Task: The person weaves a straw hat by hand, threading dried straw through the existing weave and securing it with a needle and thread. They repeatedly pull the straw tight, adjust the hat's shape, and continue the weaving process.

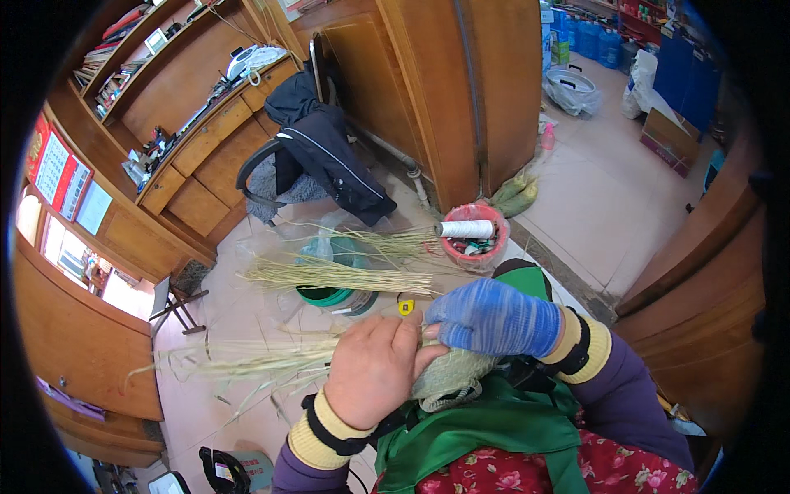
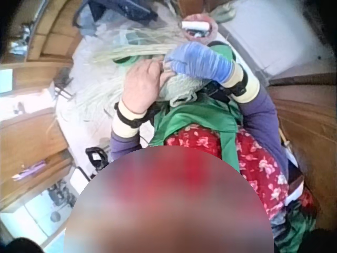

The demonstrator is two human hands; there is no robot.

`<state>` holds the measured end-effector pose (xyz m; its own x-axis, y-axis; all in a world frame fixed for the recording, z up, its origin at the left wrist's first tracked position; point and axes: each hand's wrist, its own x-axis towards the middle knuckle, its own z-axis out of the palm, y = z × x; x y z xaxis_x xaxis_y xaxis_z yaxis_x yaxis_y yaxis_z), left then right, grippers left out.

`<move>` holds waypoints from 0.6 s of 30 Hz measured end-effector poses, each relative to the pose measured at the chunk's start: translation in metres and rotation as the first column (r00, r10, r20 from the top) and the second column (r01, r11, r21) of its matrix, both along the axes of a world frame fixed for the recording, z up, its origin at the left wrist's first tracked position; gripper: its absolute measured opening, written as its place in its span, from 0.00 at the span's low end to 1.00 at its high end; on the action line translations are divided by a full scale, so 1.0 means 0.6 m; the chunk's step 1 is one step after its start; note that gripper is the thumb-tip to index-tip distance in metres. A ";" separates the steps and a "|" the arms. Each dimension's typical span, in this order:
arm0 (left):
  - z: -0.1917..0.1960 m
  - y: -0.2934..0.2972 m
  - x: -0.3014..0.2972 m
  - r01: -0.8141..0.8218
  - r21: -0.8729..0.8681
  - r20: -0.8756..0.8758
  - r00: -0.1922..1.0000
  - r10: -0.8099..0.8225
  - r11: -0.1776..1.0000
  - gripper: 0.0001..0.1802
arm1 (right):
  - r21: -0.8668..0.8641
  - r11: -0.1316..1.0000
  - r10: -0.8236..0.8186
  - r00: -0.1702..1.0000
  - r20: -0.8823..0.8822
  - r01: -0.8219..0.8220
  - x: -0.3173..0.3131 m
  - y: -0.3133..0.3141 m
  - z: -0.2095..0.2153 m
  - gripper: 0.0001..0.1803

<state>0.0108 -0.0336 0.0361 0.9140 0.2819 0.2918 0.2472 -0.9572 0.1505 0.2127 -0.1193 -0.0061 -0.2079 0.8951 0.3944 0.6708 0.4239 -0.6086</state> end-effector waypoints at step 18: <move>-0.035 0.025 0.007 0.077 -0.655 0.221 0.971 0.094 0.752 0.04 | -0.350 0.877 -0.025 0.697 -0.717 -0.329 0.045 0.109 0.055 0.15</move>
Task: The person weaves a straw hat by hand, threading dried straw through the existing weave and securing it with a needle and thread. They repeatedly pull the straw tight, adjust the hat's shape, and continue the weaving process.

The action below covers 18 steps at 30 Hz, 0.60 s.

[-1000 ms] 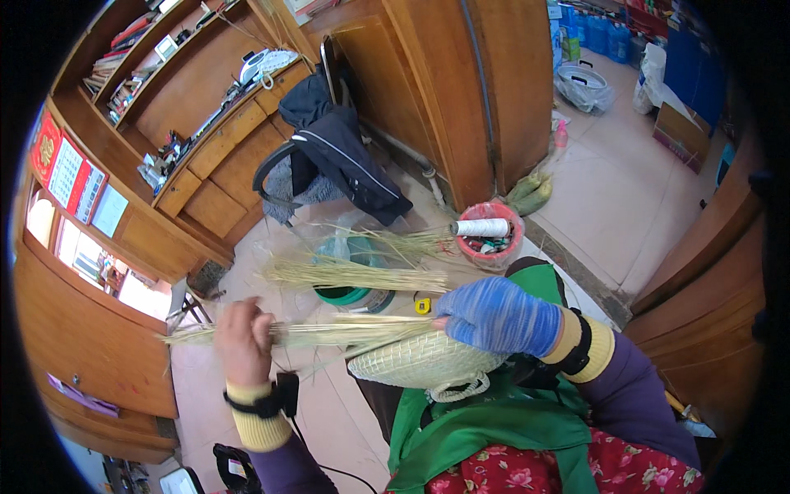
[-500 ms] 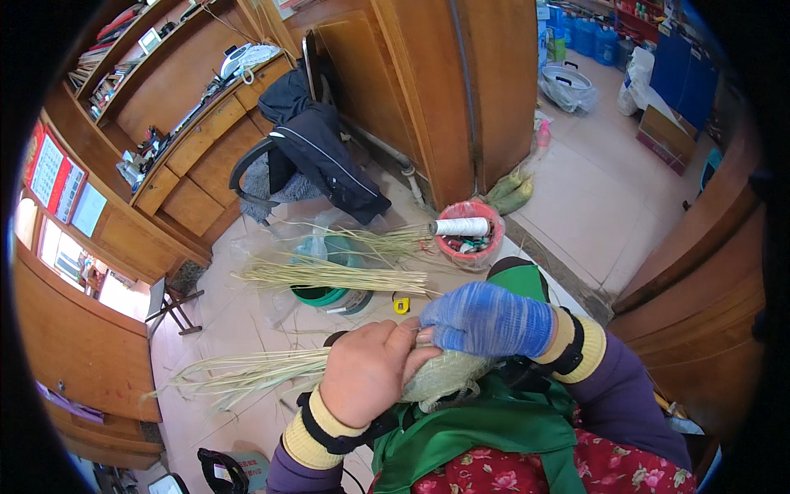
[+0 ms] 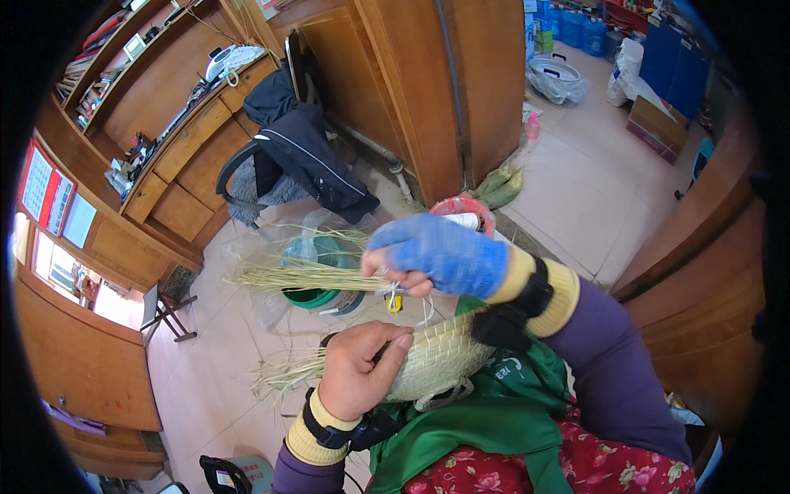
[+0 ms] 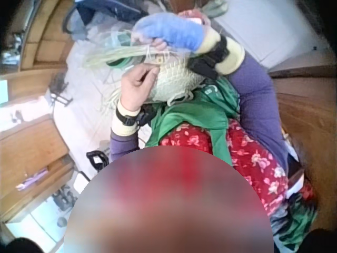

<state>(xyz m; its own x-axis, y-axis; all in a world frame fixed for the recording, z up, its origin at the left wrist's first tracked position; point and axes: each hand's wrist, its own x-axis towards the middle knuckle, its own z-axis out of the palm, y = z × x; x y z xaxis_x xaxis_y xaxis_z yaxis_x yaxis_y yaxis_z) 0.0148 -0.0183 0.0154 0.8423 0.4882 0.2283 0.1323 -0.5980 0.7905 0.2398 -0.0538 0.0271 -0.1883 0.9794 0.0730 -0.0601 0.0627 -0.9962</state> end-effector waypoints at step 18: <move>-0.010 0.015 -0.007 0.005 -0.063 0.003 1.000 -0.005 0.998 0.08 | 0.515 0.790 -0.571 0.094 0.815 0.333 0.070 -0.024 0.057 0.08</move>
